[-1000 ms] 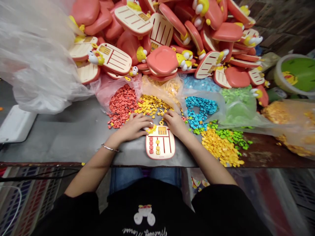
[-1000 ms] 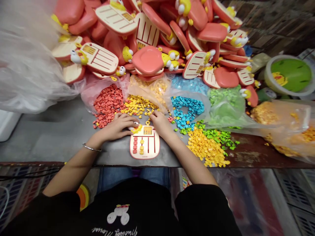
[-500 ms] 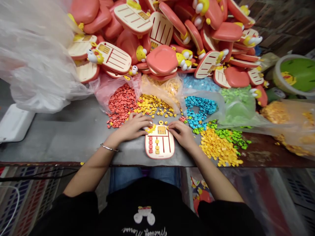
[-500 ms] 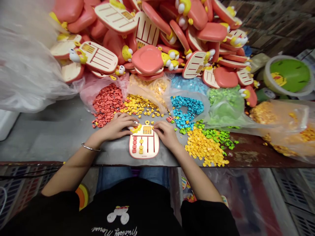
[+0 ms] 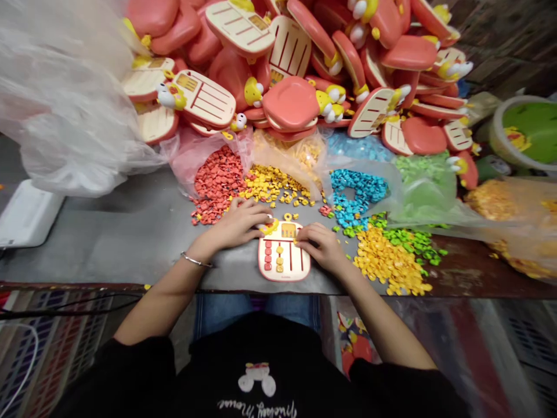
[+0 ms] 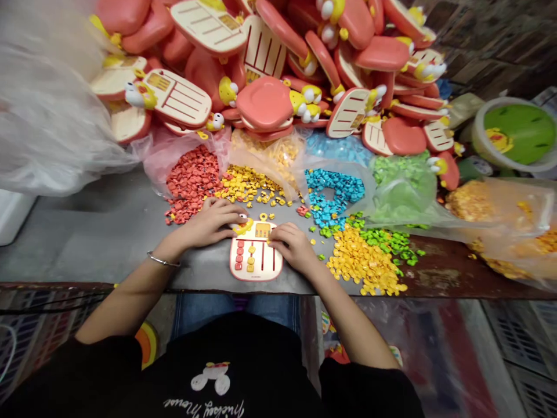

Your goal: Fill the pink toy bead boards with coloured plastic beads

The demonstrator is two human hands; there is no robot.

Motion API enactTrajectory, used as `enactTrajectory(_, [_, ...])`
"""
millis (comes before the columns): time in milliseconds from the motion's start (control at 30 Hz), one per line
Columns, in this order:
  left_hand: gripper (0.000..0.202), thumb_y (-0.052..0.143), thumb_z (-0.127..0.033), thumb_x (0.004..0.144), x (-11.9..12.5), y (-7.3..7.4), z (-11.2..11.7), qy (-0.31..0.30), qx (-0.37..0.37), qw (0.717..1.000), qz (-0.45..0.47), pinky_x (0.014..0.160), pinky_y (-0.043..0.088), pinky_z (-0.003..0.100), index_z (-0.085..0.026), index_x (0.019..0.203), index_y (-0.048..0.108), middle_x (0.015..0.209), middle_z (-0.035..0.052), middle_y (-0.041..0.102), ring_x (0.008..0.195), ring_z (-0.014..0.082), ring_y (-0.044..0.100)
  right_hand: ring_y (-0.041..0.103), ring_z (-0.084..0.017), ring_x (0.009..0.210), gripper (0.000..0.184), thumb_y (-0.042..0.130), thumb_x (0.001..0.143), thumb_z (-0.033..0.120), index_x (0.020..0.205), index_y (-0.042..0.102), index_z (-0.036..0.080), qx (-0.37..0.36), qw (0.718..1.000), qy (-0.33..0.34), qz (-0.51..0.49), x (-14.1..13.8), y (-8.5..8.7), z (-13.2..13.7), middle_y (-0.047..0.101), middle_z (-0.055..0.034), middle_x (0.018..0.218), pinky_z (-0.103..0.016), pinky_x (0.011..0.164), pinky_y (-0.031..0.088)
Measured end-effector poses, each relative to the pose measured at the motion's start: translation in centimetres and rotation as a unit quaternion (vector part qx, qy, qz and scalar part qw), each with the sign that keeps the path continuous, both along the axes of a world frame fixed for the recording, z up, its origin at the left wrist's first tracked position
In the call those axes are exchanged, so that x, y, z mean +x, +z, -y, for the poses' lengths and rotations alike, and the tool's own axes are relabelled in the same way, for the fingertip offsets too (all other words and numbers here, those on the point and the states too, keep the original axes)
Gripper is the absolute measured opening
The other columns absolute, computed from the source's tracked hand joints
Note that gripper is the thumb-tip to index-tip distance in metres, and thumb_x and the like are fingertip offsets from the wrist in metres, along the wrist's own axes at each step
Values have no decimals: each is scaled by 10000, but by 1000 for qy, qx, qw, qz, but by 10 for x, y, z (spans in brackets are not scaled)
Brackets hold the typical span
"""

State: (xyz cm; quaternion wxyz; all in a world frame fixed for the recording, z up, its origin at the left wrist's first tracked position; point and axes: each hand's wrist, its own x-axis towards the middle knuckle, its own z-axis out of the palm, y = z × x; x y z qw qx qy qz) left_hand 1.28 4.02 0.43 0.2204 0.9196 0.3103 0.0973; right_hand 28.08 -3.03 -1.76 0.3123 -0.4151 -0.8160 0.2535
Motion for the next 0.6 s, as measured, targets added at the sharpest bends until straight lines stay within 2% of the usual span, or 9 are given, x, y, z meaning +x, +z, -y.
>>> enactTrajectory(100, [213,602,-347,939,-1,0,0,-2,0,1000,1,909,236,424,-269,1129,656,1351,16,607,1164,250,493,638,-223,869,100,589,943,269,962,676,224,6,1000,6,-28,-20,-5,-2,721,-63,911,-402,816,516])
enactTrajectory(167, [217,592,-352,944,-1,0,-1,-4,-1,1000,1,907,238,425,-274,1136,656,1354,18,606,1157,250,495,649,-221,906,134,562,956,262,988,687,225,-4,998,42,-41,-30,-4,-4,732,-63,941,-416,872,510])
enactTrajectory(233, [218,583,-358,949,-1,0,-1,-6,-1,1000,0,904,240,426,-279,1139,656,1357,19,606,1151,252,495,658,-214,943,153,563,957,273,1020,696,229,-43,995,82,-48,-30,1,-4,737,-59,971,-412,912,504])
enactTrajectory(300, [221,575,-365,953,-2,0,-1,-6,-2,1000,-2,905,242,429,-279,1140,654,1361,22,604,1148,256,493,665,-209,970,176,581,948,300,1067,696,239,-86,990,90,-60,-19,7,-4,739,-54,1006,-394,909,512])
enactTrajectory(367, [229,568,-372,955,-2,0,-1,-5,-4,1000,-2,911,242,430,-277,1146,650,1370,24,597,1153,259,489,673,-211,956,185,587,941,322,1066,700,247,-90,993,19,-73,1,11,-5,740,-50,1004,-381,869,528])
enactTrajectory(433, [241,566,-380,954,-2,0,-1,-7,-7,1000,1,913,241,430,-280,1158,644,1373,26,594,1161,259,488,676,-220,911,171,577,938,323,1009,712,245,-46,992,-106,-60,25,13,-10,739,-52,974,-385,839,529])
enactTrajectory(500, [254,567,-390,950,-2,0,0,-10,-9,1000,6,912,241,428,-282,1169,636,1372,27,594,1169,259,490,666,-233,874,173,564,934,309,952,717,232,1,979,-204,-2,49,13,-18,730,-62,936,-394,818,522])
enactTrajectory(600, [269,564,-396,943,-2,2,0,-11,-9,1000,11,911,241,425,-280,1177,626,1364,32,596,1181,259,492,642,-260,898,220,507,927,257,974,716,207,45,959,-264,91,81,7,-35,698,-96,940,-412,825,516])
